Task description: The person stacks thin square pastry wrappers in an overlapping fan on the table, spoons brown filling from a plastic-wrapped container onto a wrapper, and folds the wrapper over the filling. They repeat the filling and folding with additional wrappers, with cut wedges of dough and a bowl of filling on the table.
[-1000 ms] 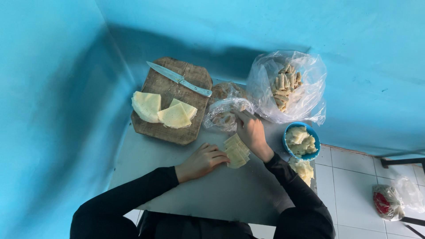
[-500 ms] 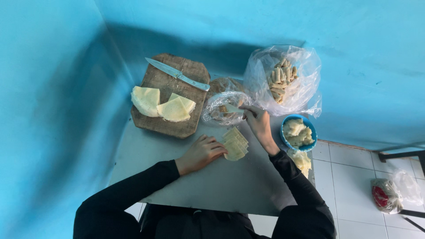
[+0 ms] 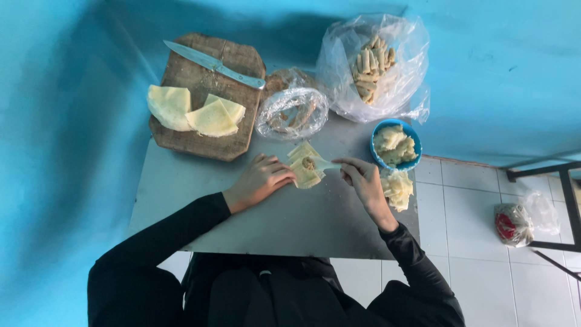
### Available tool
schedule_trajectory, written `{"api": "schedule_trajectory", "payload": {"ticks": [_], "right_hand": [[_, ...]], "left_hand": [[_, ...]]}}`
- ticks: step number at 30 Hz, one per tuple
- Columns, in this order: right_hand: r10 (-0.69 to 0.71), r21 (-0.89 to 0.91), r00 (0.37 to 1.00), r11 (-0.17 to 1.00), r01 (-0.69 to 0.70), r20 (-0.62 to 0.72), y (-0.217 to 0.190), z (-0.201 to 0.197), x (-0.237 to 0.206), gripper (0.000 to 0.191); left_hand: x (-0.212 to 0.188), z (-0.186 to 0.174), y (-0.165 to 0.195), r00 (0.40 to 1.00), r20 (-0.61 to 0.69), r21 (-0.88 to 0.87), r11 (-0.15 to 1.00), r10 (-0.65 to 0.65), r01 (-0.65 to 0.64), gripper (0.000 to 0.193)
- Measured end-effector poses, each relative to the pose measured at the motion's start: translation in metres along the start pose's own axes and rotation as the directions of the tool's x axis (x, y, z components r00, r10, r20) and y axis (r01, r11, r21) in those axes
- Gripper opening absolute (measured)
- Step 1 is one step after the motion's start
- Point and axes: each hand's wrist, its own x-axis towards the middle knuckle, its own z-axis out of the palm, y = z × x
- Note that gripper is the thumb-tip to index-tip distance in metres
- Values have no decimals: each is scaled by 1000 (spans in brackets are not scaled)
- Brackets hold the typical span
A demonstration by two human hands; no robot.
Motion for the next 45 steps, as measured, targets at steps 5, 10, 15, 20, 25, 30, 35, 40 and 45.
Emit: {"api": "schedule_trajectory", "payload": {"ticks": [5, 10, 15, 20, 25, 30, 35, 40, 45], "right_hand": [[-108, -111, 993, 988, 102, -46, 11, 10, -24, 24], [-277, -329, 958, 913, 241, -68, 5, 19, -33, 25], [-444, -447, 896, 803, 395, -4, -6, 28, -38, 37], [-474, -488, 880, 762, 426, 26, -12, 28, -39, 40], [-505, -491, 863, 744, 453, 32, -10, 26, -38, 43], [-519, -494, 854, 732, 469, 40, -4, 25, -38, 44], [-471, -451, 882, 786, 424, 8, 1, 22, -37, 42], [-442, -423, 897, 810, 406, 14, 6, 21, -34, 40], [-476, -397, 880, 807, 437, 1, 9, 23, -31, 35]], "left_hand": [[6, -6, 8, 998, -31, -37, 998, -57, 56, 12], [11, -8, 15, 985, -55, -127, 980, -161, 153, 13], [13, -10, 19, 972, -63, -206, 956, -227, 210, 13], [15, -12, 20, 967, -57, -239, 943, -249, 229, 12], [16, -12, 20, 968, -50, -220, 948, -247, 230, 13], [15, -11, 21, 968, -46, -225, 947, -246, 229, 14], [14, -13, 21, 970, -40, -239, 945, -241, 225, 13], [14, -13, 21, 970, -26, -240, 943, -242, 229, 13], [13, -13, 20, 974, -34, -239, 949, -222, 208, 14]]}}
